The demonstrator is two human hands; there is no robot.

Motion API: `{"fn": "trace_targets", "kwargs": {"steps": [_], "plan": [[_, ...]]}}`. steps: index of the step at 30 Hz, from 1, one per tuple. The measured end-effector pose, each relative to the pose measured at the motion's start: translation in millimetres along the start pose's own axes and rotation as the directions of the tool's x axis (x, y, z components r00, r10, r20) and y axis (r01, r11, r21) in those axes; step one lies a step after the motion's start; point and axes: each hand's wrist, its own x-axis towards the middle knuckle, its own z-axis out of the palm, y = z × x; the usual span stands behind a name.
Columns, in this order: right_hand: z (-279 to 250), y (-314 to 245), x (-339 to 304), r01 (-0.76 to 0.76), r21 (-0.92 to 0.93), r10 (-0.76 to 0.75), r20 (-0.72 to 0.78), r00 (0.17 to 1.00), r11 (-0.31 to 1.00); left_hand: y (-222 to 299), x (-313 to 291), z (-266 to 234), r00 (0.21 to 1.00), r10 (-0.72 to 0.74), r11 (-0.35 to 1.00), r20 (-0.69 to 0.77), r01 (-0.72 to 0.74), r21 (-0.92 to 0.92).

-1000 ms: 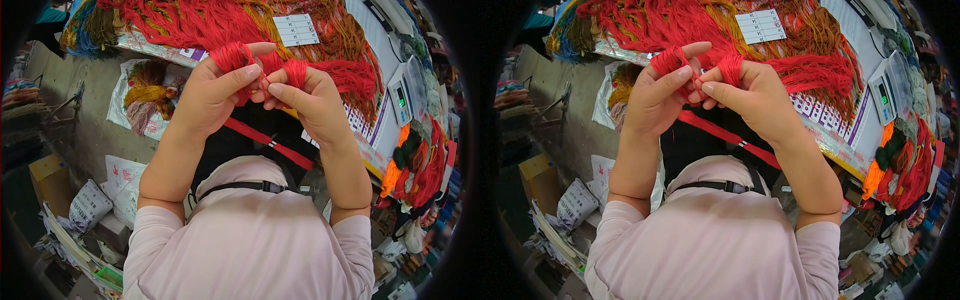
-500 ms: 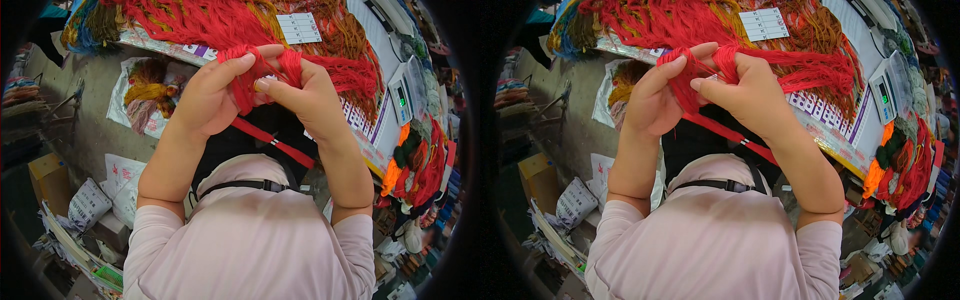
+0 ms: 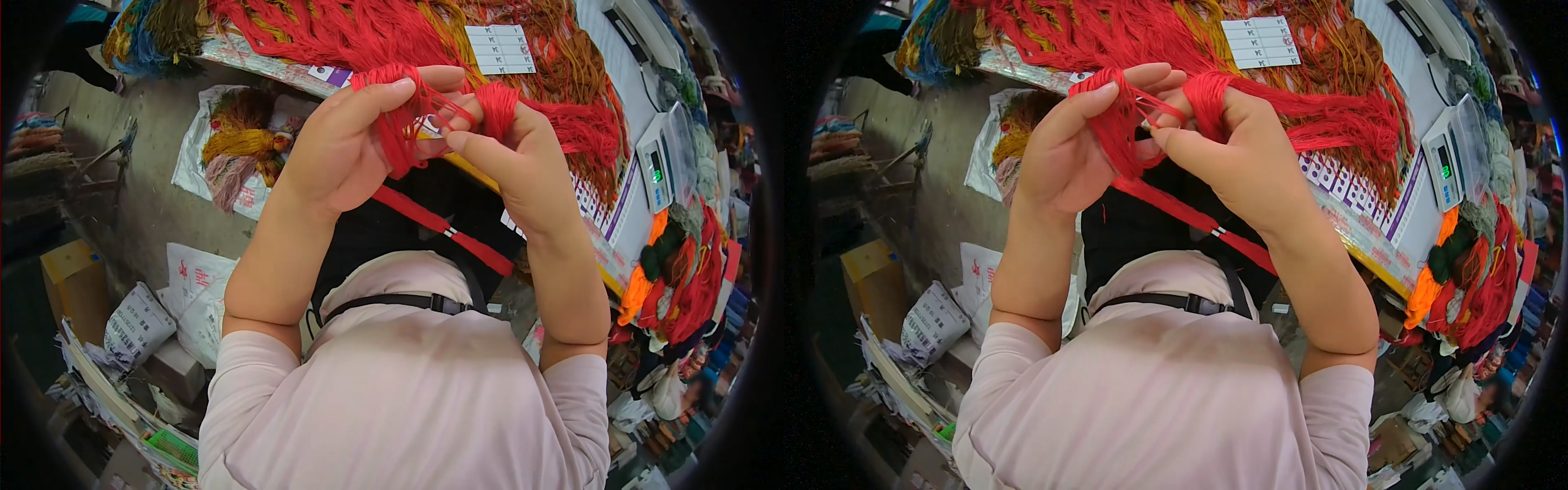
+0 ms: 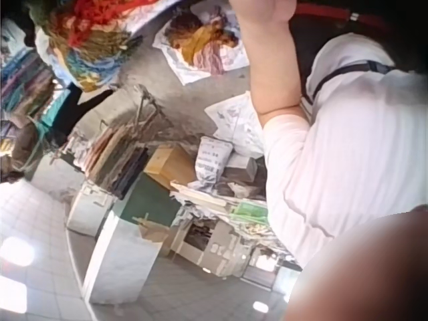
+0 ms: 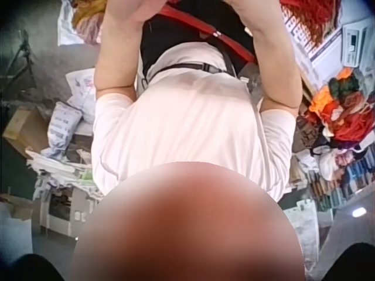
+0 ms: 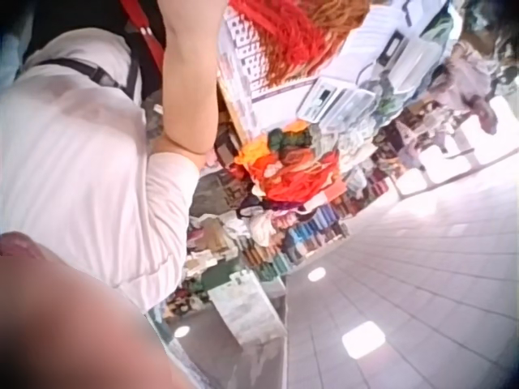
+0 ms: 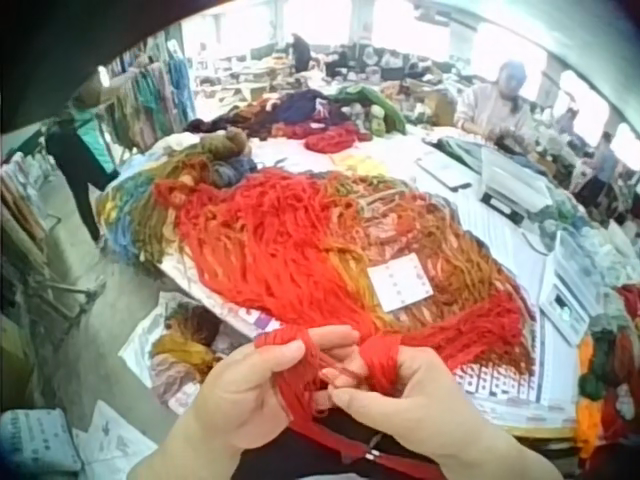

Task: The recorder is weighing bundles of yarn on a digital scale and attaching labels to them on a workspace table.

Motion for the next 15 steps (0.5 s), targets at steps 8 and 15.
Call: {"fn": "trace_targets", "kwargs": {"steps": [8, 15], "plan": [[17, -4, 2, -0.055, 0.114, 0.056, -0.004, 0.998, 0.992, 0, -6, 7, 1.000, 0.021, 1.000, -0.005, -0.021, -0.007], [19, 1, 4, -0.070, 0.084, 0.074, -0.040, 0.996, 0.994, 1, -8, 5, 0.999, 0.038, 0.999, 0.007, -0.038, 0.002]]}}
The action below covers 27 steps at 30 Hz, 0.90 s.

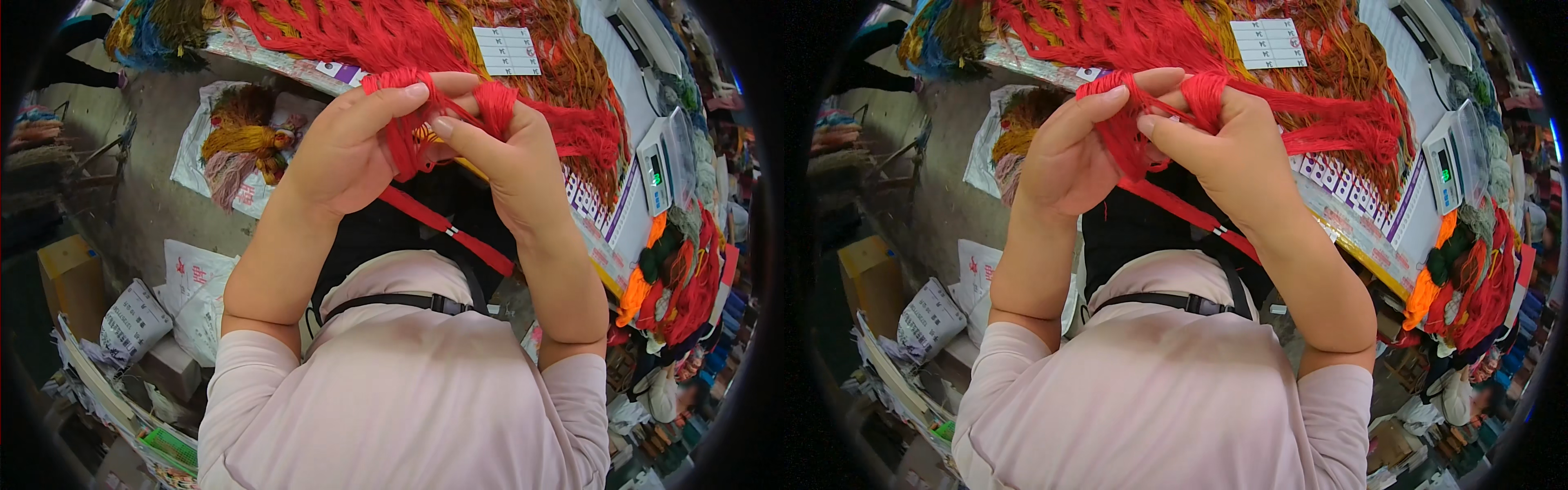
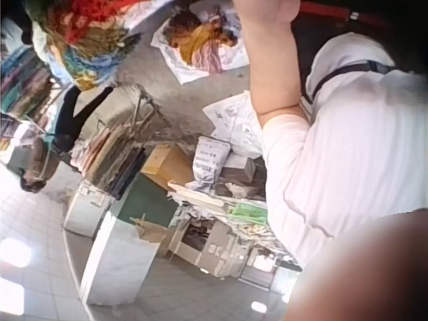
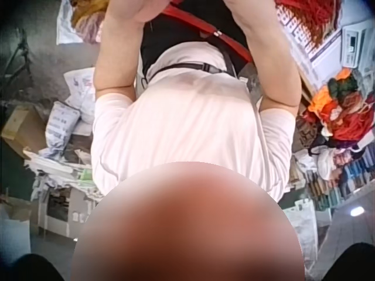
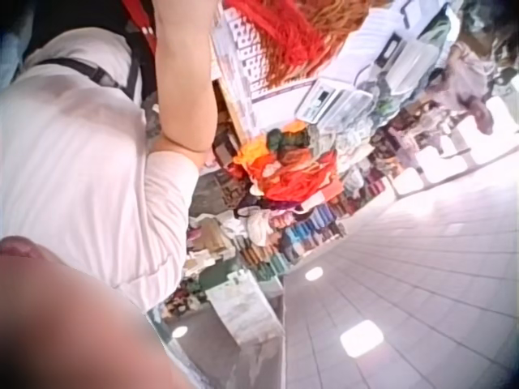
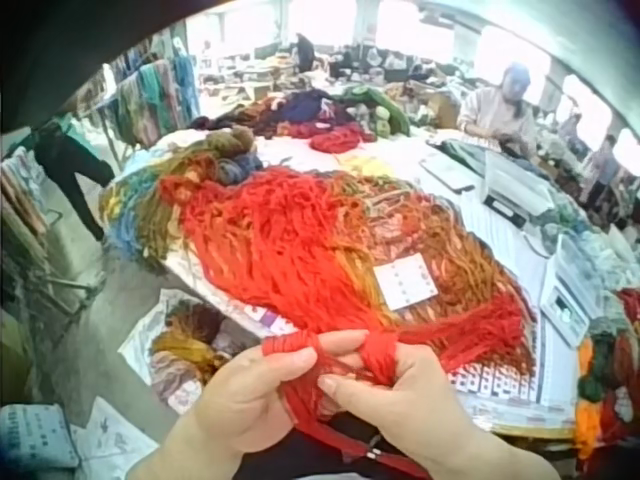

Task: The recorder is weighing bundles of yarn on a digital scale and attaching labels to them on a workspace table.

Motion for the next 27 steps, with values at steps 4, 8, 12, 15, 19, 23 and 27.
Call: {"fn": "trace_targets", "kwargs": {"steps": [4, 8, 12, 15, 19, 23, 27], "plan": [[-1, 1, -2, 0.045, -0.082, -0.047, -0.025, 0.999, 0.996, 4, -1, -5, 0.998, 0.060, 0.998, -0.023, -0.060, -0.025], [-1, 1, -3, 0.087, -0.185, -0.090, -0.008, 0.996, 0.979, 4, -4, -7, 0.993, 0.110, 0.984, -0.031, -0.104, 0.145], [-9, -10, 2, 0.039, -0.027, -0.033, 0.181, 0.983, 0.999, 8, -6, -8, 0.992, 0.124, 0.950, 0.027, -0.127, 0.286], [-38, -27, 9, -0.184, 0.066, 0.170, 0.184, 0.968, 0.981, 19, -15, -23, 0.993, -0.086, 0.935, 0.082, 0.052, 0.352], [-121, -57, 16, -0.178, -0.516, 0.244, 0.063, 0.968, 0.838, 32, -27, -91, 0.963, 0.129, 0.949, 0.237, -0.050, -0.313], [-83, -51, 18, 0.101, -0.988, 0.117, 0.087, 0.989, -0.120, 21, -9, -42, 0.975, 0.201, 0.971, 0.091, -0.186, -0.151], [-46, -52, -3, 0.275, -0.961, 0.098, 0.276, 0.956, 0.024, -33, 35, 21, 0.989, 0.131, 0.860, -0.072, -0.077, 0.504]]}}
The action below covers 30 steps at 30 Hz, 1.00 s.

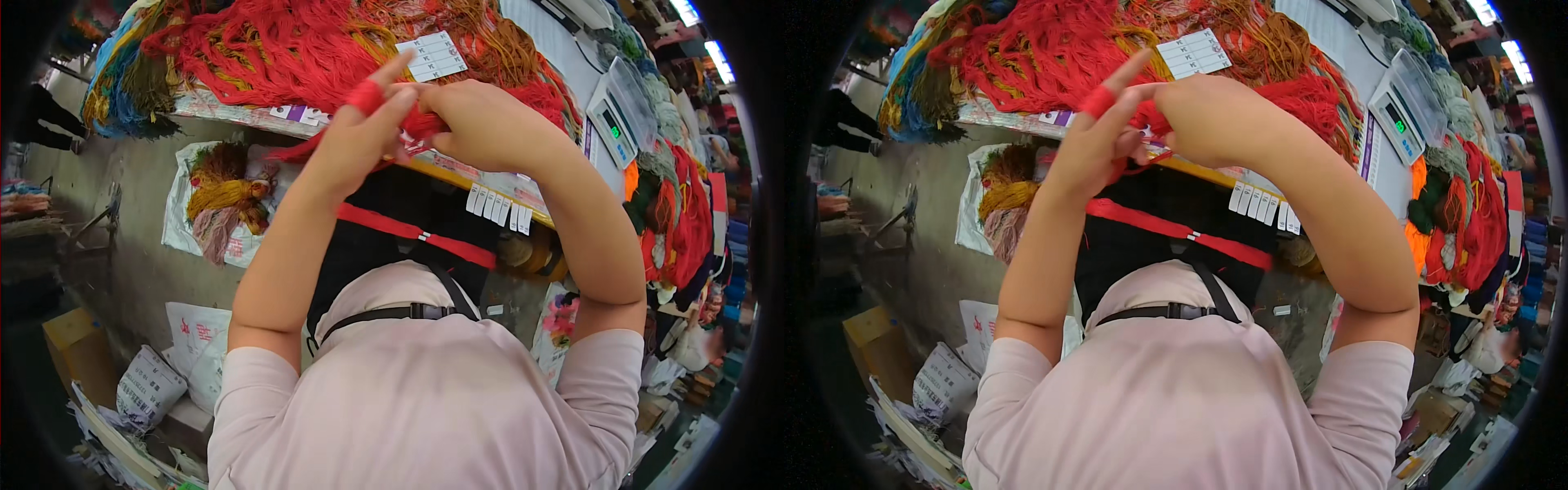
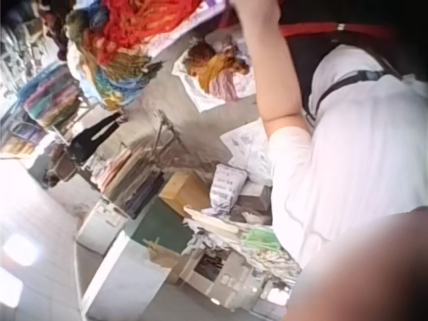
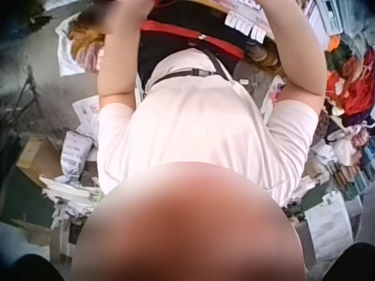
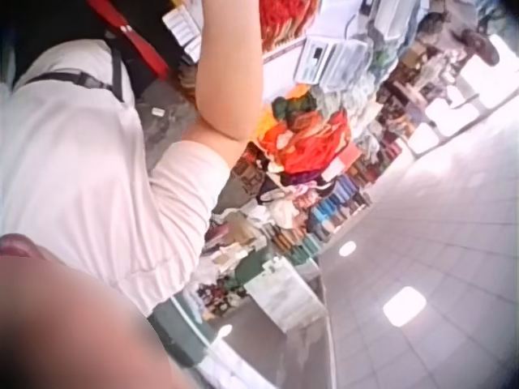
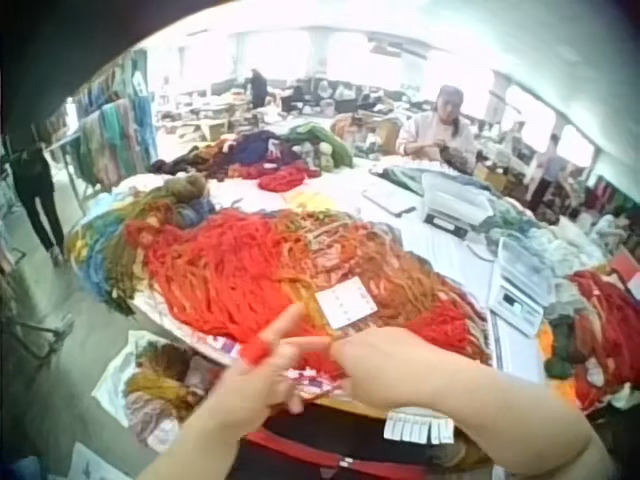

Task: The recorder is weighing bundles of yarn on a digital scale and attaching labels to them on a workspace table.

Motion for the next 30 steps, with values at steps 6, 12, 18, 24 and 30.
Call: {"fn": "trace_targets", "kwargs": {"steps": [6, 12, 18, 24, 30], "plan": [[20, 27, -35, -0.020, 0.426, 0.158, -0.290, 0.944, 0.905, -2, 19, 28, 0.906, -0.272, 0.953, 0.325, 0.300, -0.037], [98, 58, -91, 0.179, 0.660, 0.424, -0.643, 0.638, 0.730, -35, 19, 58, 0.976, -0.197, 0.975, 0.096, 0.184, 0.127], [240, 121, -196, -0.170, 0.953, 0.964, -0.230, 0.132, 0.250, -40, 24, 49, 0.992, -0.126, 0.967, 0.017, 0.119, 0.227], [237, 92, -180, 0.186, 0.982, 0.946, -0.022, 0.324, -0.040, -44, 17, 56, 0.995, -0.087, 0.968, 0.043, 0.074, 0.239], [157, 42, -143, 0.335, 0.942, 0.827, -0.185, 0.530, -0.004, -48, 8, 59, 0.977, -0.169, 0.962, 0.129, 0.135, 0.237]]}}
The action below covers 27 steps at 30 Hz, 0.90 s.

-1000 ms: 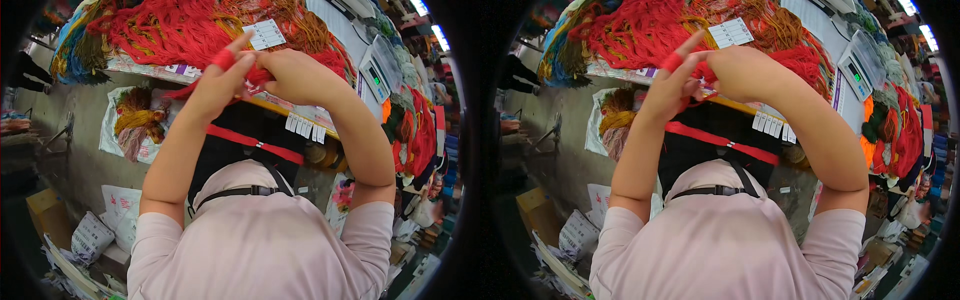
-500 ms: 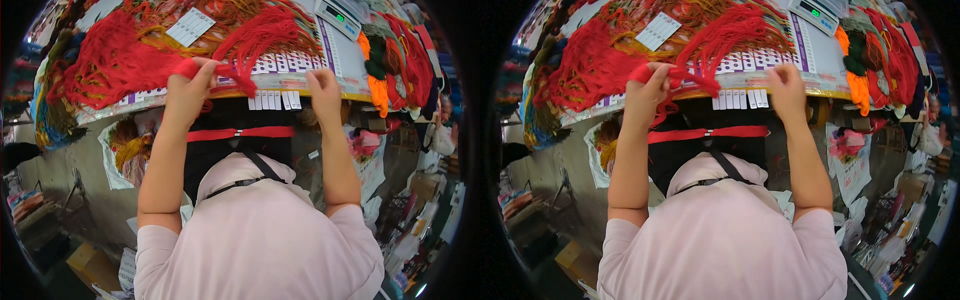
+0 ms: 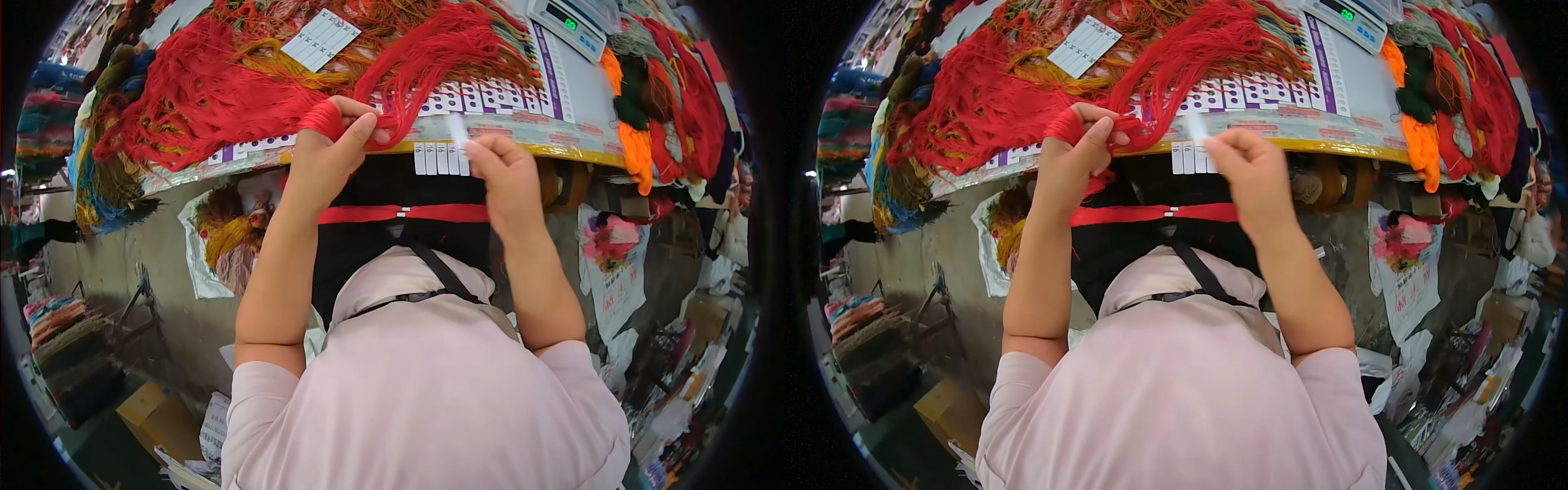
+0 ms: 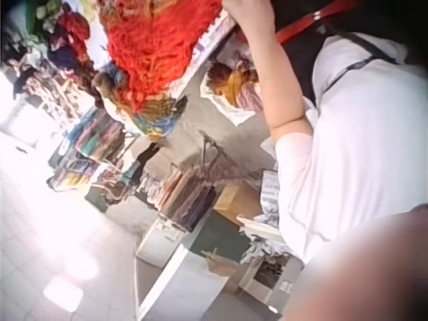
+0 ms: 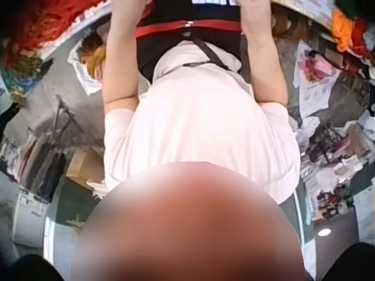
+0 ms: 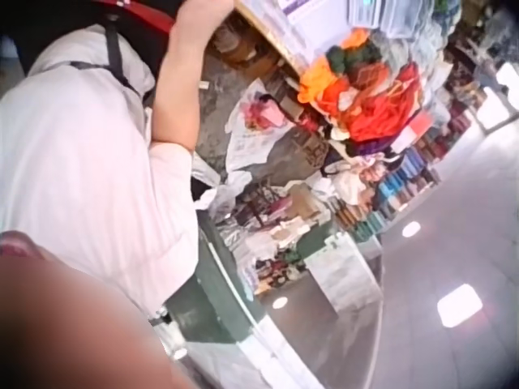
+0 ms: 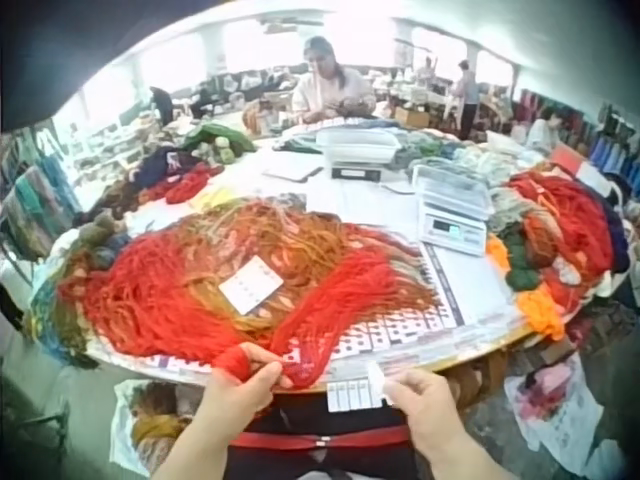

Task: The recorder is weighing bundles of yarn on a digital scale and attaching labels to them on a workspace table.

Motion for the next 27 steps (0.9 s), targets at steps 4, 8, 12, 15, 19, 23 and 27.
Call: {"fn": "trace_targets", "kwargs": {"steps": [4, 8, 12, 15, 19, 23, 27], "plan": [[53, -10, 0, -0.096, 0.021, 0.091, 0.152, 0.984, 0.995, 0, -6, -3, 0.997, 0.020, 0.990, 0.072, -0.009, -0.141], [62, 3, 7, -0.103, 0.027, 0.097, 0.175, 0.980, 0.994, -4, -6, -5, 0.998, 0.039, 0.999, 0.058, -0.038, -0.026], [62, 2, 6, -0.124, -0.123, 0.151, 0.244, 0.958, 0.985, -11, -6, -12, 0.987, 0.157, 0.985, 0.013, -0.158, 0.067], [56, 2, 10, 0.418, -0.506, -0.366, 0.205, 0.908, 0.754, -10, -7, -19, 0.985, 0.174, 0.982, 0.000, -0.174, 0.071], [69, -9, 33, 0.758, -0.443, -0.581, 0.487, 0.652, 0.479, 6, -14, -29, 0.991, 0.033, 0.995, 0.132, -0.019, -0.102], [88, -16, 29, 0.341, -0.239, -0.152, 0.572, 0.806, 0.909, 19, -19, -31, 0.984, 0.108, 0.994, 0.144, -0.102, -0.048], [92, -8, 28, 0.520, -0.243, -0.324, 0.553, 0.768, 0.819, 20, -22, -28, 0.994, 0.091, 0.996, 0.058, -0.092, 0.016]]}}
